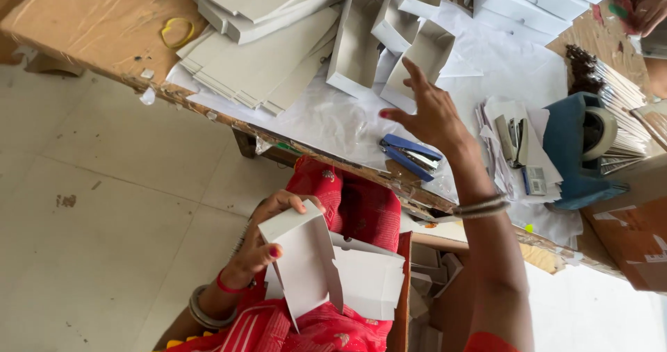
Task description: Assembling and stapling cardboard boxes for packaging products.
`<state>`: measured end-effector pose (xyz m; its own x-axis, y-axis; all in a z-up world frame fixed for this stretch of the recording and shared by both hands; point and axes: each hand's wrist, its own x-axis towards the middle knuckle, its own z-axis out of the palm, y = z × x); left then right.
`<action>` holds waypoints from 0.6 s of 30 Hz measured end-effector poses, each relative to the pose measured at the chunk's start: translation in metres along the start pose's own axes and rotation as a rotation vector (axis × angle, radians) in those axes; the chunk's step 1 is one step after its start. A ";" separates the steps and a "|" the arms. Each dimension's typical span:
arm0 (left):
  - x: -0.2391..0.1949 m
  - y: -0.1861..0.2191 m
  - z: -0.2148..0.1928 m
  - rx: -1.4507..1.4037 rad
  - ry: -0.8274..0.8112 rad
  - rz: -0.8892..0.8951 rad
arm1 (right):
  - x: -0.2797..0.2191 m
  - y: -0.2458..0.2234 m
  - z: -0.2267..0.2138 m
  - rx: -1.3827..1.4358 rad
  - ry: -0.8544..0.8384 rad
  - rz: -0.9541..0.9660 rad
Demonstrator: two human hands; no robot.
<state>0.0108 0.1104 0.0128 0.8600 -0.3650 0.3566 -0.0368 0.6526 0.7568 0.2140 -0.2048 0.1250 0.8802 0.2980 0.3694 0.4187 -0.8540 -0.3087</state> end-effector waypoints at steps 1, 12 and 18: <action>-0.001 0.003 0.002 -0.007 -0.005 -0.010 | 0.018 0.003 0.013 -0.036 -0.060 -0.069; -0.002 -0.015 -0.057 -0.046 0.103 -0.118 | 0.126 0.047 0.030 -0.059 -0.643 0.369; -0.001 -0.021 -0.073 0.003 0.154 -0.136 | 0.099 0.067 -0.023 -0.052 -0.189 0.331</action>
<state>0.0476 0.1454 -0.0430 0.9248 -0.3438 0.1630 0.0840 0.6023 0.7938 0.3243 -0.2422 0.1616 0.9936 0.0714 0.0871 0.0969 -0.9364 -0.3373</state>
